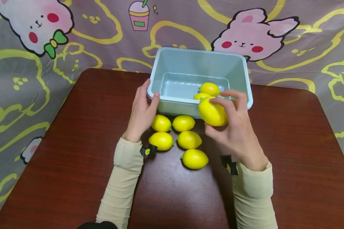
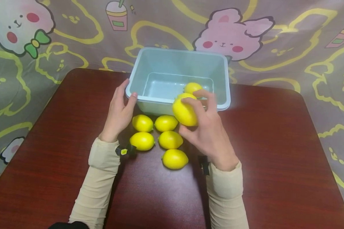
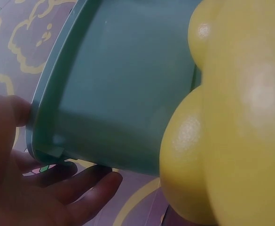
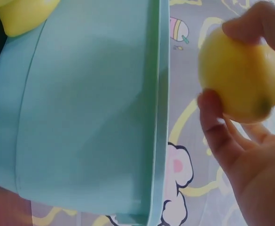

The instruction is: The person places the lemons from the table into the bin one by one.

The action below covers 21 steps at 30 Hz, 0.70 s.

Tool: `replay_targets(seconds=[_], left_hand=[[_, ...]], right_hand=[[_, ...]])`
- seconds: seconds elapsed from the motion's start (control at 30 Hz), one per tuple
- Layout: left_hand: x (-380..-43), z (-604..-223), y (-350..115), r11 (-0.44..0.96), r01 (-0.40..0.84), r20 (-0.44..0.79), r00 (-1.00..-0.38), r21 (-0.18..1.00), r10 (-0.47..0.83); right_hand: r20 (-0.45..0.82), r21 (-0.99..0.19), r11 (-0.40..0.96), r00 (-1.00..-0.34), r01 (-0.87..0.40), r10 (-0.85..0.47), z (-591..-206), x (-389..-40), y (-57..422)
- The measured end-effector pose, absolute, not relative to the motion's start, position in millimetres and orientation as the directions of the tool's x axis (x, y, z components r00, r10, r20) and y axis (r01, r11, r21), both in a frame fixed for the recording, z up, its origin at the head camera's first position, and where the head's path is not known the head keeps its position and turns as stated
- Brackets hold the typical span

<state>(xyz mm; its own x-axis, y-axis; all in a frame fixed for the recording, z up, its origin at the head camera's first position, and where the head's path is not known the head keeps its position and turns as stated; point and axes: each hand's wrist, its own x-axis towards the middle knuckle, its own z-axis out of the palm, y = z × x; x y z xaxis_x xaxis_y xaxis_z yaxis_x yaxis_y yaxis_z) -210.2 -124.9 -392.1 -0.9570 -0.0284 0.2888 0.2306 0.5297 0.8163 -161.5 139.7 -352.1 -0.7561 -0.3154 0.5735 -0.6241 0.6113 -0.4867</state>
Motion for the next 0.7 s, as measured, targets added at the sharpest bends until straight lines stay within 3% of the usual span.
replay_targets(seconds=[0.3, 0.7], left_hand=[[-209.3, -391.3, -124.6, 0.531, 0.228, 0.286, -0.958, 0.816, -0.028], [-210.4, -392.7, -124.8, 0.533, 0.235, 0.294, -0.955, 0.812, -0.026]], right_hand=[[0.671, -0.513, 0.625, -0.729, -0.588, -0.136, -350.3, -164.5, 143.4], [0.709, -0.559, 0.663, -0.702, -0.497, 0.071, -355.7, -171.1, 142.7]])
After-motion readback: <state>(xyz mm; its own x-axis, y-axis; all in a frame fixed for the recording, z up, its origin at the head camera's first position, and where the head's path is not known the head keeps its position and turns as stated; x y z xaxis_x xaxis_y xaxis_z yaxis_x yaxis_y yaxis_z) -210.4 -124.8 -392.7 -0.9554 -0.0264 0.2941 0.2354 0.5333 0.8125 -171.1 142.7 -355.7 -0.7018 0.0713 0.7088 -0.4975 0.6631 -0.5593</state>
